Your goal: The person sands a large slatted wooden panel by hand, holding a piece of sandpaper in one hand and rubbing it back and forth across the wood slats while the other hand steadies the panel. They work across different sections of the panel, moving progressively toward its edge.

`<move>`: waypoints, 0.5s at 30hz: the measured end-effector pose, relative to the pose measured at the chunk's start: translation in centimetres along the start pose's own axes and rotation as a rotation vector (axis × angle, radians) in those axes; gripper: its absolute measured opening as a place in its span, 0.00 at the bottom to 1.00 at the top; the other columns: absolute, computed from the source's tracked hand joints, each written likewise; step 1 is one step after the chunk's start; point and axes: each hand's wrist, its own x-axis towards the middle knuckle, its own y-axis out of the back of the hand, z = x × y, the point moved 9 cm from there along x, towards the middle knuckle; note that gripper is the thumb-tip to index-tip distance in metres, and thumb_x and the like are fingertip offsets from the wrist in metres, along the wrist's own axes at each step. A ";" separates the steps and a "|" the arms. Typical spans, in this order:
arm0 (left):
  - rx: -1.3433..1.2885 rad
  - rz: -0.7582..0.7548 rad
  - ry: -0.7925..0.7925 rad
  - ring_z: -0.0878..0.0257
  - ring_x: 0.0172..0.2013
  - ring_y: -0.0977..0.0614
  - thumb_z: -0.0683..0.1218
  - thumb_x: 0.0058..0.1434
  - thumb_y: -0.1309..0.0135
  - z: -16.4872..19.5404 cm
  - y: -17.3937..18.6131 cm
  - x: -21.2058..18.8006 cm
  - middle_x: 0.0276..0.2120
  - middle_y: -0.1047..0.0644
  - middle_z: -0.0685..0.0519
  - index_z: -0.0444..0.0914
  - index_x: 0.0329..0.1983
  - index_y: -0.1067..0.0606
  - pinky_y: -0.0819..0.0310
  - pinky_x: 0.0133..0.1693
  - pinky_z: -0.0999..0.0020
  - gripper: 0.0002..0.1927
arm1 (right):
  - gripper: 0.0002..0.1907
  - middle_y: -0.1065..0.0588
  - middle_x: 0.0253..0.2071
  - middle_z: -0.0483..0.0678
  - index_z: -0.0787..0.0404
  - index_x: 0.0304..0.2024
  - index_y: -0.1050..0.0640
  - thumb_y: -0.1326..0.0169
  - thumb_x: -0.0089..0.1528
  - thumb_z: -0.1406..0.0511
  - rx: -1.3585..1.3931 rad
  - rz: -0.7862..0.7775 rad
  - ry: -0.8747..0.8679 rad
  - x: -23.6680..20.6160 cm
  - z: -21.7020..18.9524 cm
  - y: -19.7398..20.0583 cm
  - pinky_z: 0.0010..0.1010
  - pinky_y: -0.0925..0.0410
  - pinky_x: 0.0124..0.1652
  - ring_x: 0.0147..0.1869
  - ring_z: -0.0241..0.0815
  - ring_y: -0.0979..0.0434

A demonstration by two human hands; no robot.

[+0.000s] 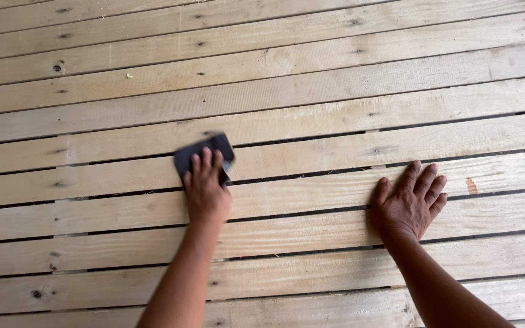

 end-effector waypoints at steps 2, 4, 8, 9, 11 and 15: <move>-0.029 0.069 0.036 0.50 0.74 0.44 0.43 0.63 0.45 -0.3 0.7 2.0 0.75 0.42 0.49 0.44 0.75 0.39 0.51 0.69 0.46 0.35 | 0.44 0.63 0.80 0.61 0.60 0.78 0.55 0.71 0.66 0.43 -0.003 0.004 -0.008 0.2 0.1 0.1 0.52 0.74 0.73 0.83 0.60 0.73; -0.016 0.135 0.027 0.49 0.74 0.45 0.42 0.64 0.46 0.5 1.5 1.0 0.76 0.42 0.48 0.43 0.76 0.39 0.52 0.69 0.46 0.35 | 0.44 0.63 0.80 0.60 0.59 0.78 0.55 0.71 0.66 0.44 -0.007 -0.015 -0.024 0.1 0.2 -0.2 0.52 0.74 0.73 0.83 0.60 0.73; -0.009 -0.158 0.082 0.50 0.73 0.50 0.42 0.53 0.44 1.8 -1.1 -6.5 0.78 0.47 0.48 0.47 0.77 0.44 0.57 0.68 0.46 0.46 | 0.44 0.64 0.80 0.60 0.59 0.78 0.56 0.71 0.66 0.43 0.002 -0.002 -0.008 0.1 0.0 -0.2 0.52 0.75 0.73 0.83 0.60 0.74; 0.003 -0.145 0.066 0.50 0.74 0.49 0.42 0.54 0.44 1.9 -1.1 -7.6 0.77 0.47 0.48 0.47 0.76 0.43 0.55 0.69 0.47 0.44 | 0.44 0.64 0.80 0.60 0.59 0.78 0.56 0.71 0.66 0.43 0.000 0.000 -0.003 0.1 0.0 -0.2 0.52 0.75 0.73 0.83 0.60 0.74; 0.022 -0.117 0.038 0.50 0.75 0.48 0.42 0.58 0.45 1.5 -1.3 -7.8 0.76 0.45 0.49 0.47 0.75 0.42 0.53 0.70 0.49 0.40 | 0.44 0.64 0.80 0.60 0.60 0.78 0.56 0.71 0.66 0.43 -0.004 0.001 0.001 0.1 -0.1 -0.2 0.52 0.75 0.73 0.83 0.60 0.74; -0.002 0.027 0.034 0.47 0.73 0.44 0.46 0.64 0.46 -0.9 -0.8 -0.5 0.74 0.43 0.46 0.44 0.74 0.40 0.50 0.67 0.44 0.35 | 0.44 0.64 0.80 0.60 0.59 0.78 0.56 0.71 0.66 0.43 -0.007 -0.006 -0.009 0.0 0.0 -0.3 0.52 0.75 0.73 0.83 0.60 0.74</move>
